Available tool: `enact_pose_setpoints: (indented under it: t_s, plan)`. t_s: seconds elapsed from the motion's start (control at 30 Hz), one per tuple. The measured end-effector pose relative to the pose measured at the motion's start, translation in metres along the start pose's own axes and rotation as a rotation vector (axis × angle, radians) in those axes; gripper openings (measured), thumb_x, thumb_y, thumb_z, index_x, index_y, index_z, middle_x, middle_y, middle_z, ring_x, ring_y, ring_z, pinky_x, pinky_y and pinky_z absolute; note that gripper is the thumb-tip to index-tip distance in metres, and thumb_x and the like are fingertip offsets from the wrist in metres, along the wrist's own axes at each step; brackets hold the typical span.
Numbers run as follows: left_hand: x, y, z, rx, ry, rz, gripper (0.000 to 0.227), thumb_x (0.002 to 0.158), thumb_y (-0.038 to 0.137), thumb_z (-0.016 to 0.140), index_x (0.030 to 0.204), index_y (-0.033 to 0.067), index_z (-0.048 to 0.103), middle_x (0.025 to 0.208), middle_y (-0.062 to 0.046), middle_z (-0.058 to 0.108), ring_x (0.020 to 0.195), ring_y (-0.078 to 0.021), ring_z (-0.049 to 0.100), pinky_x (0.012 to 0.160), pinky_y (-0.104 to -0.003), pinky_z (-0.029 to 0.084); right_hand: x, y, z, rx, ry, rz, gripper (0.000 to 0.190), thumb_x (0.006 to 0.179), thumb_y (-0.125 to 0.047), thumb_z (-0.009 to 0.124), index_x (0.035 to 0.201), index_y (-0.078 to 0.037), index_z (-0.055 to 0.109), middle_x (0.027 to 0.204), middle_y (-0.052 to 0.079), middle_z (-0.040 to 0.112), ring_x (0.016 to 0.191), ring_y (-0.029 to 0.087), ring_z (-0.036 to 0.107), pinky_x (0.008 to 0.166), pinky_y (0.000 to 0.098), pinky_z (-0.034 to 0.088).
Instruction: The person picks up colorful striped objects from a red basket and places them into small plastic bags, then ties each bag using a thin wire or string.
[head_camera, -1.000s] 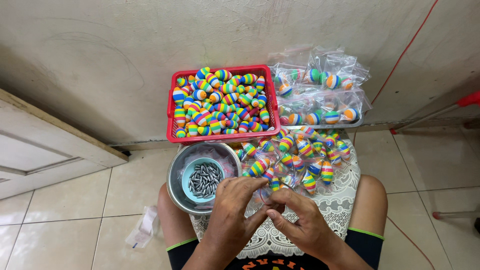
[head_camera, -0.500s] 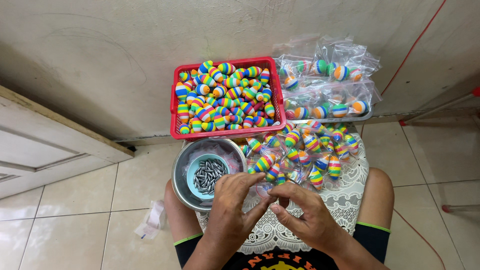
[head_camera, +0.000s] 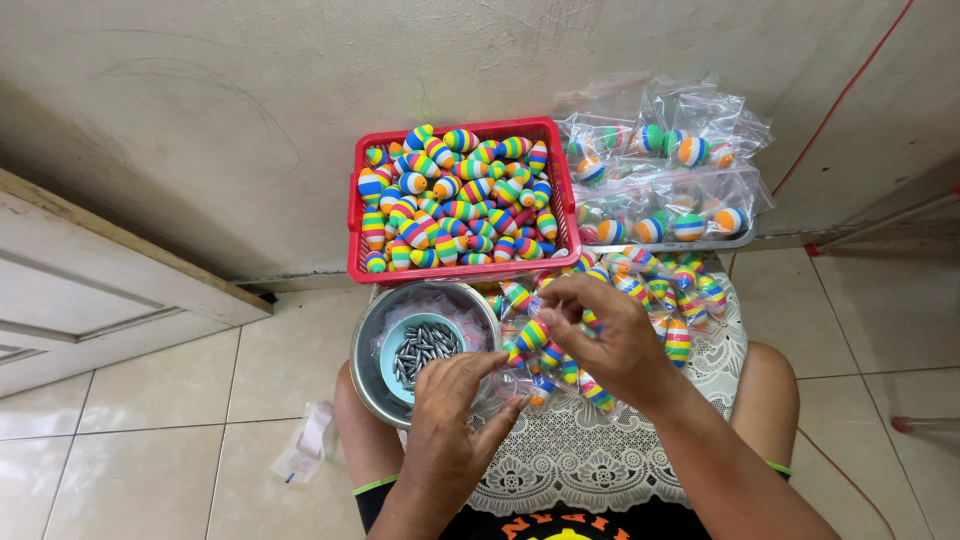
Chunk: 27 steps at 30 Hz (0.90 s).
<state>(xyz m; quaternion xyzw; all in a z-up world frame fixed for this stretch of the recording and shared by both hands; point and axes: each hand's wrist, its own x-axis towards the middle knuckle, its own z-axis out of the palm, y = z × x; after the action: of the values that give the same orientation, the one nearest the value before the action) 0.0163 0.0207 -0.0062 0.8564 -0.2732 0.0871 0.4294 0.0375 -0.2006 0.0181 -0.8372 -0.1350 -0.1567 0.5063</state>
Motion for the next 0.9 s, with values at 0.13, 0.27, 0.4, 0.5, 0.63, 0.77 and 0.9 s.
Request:
enact_pose_setpoints:
  t_s: [0.13,0.27,0.4,0.5,0.63,0.77,0.9]
  plan:
    - [-0.003,-0.003,-0.001,0.0,-0.028,-0.022,0.042,0.09,0.031,0.078,0.126,0.0163,0.065,0.116,-0.005,0.073,0.11,-0.0242,0.066,0.099,-0.042,0.042,0.034,0.02,0.01,-0.043,-0.007,0.013,0.019,0.099,-0.022,0.066,0.109,-0.007,0.07,0.09,0.003,0.066,0.076,0.014,0.058,0.07,0.0298,0.052]
    - [-0.004,-0.007,-0.002,-0.021,-0.02,-0.037,0.04,0.09,0.031,0.078,0.125,0.016,0.066,0.115,-0.004,0.074,0.108,-0.0238,0.066,0.098,-0.041,0.042,0.062,0.042,0.019,-0.121,-0.012,0.053,0.013,0.099,-0.022,0.067,0.103,-0.01,0.068,0.085,-0.001,0.065,0.069,0.012,0.054,0.065,0.0301,0.046]
    - [-0.005,-0.013,-0.002,-0.039,-0.052,-0.075,0.045,0.09,0.032,0.078,0.129,0.015,0.064,0.119,-0.007,0.073,0.111,-0.0263,0.065,0.097,-0.043,0.044,0.093,0.064,0.017,-0.146,0.004,0.101,0.008,0.101,-0.017,0.066,0.101,-0.008,0.067,0.07,0.0,0.054,0.06,0.01,0.043,0.055,0.0303,0.037]
    - [-0.005,-0.016,-0.003,-0.051,-0.062,-0.092,0.047,0.09,0.031,0.078,0.133,0.0155,0.063,0.124,-0.007,0.071,0.116,-0.026,0.063,0.098,-0.043,0.045,0.121,0.092,0.016,-0.221,0.07,0.095,0.008,0.097,-0.015,0.065,0.104,-0.01,0.066,0.083,0.001,0.063,0.065,0.013,0.05,0.063,0.0333,0.043]
    - [-0.004,-0.022,-0.003,-0.068,-0.073,-0.103,0.049,0.092,0.032,0.077,0.135,0.0167,0.061,0.129,-0.008,0.069,0.12,-0.0263,0.062,0.099,-0.044,0.045,0.164,0.115,0.008,-0.265,0.085,0.002,0.005,0.099,-0.012,0.065,0.102,-0.009,0.064,0.089,0.003,0.062,0.074,0.016,0.053,0.068,0.0352,0.043]
    - [-0.002,-0.026,-0.005,-0.124,-0.088,-0.147,0.049,0.092,0.032,0.077,0.135,0.0154,0.061,0.132,-0.009,0.067,0.125,-0.0276,0.061,0.102,-0.046,0.046,0.199,0.136,0.009,-0.407,0.11,-0.093,0.009,0.093,-0.008,0.066,0.102,-0.01,0.066,0.093,0.006,0.062,0.081,0.022,0.059,0.07,0.0389,0.046]
    - [0.001,-0.031,-0.001,-0.138,-0.09,-0.118,0.049,0.092,0.03,0.077,0.136,0.014,0.061,0.13,-0.009,0.067,0.123,-0.0282,0.06,0.1,-0.046,0.047,0.228,0.144,0.032,-0.576,-0.094,-0.088,0.023,0.094,-0.02,0.068,0.114,-0.011,0.063,0.109,0.013,0.062,0.103,0.039,0.062,0.079,0.0538,0.047]
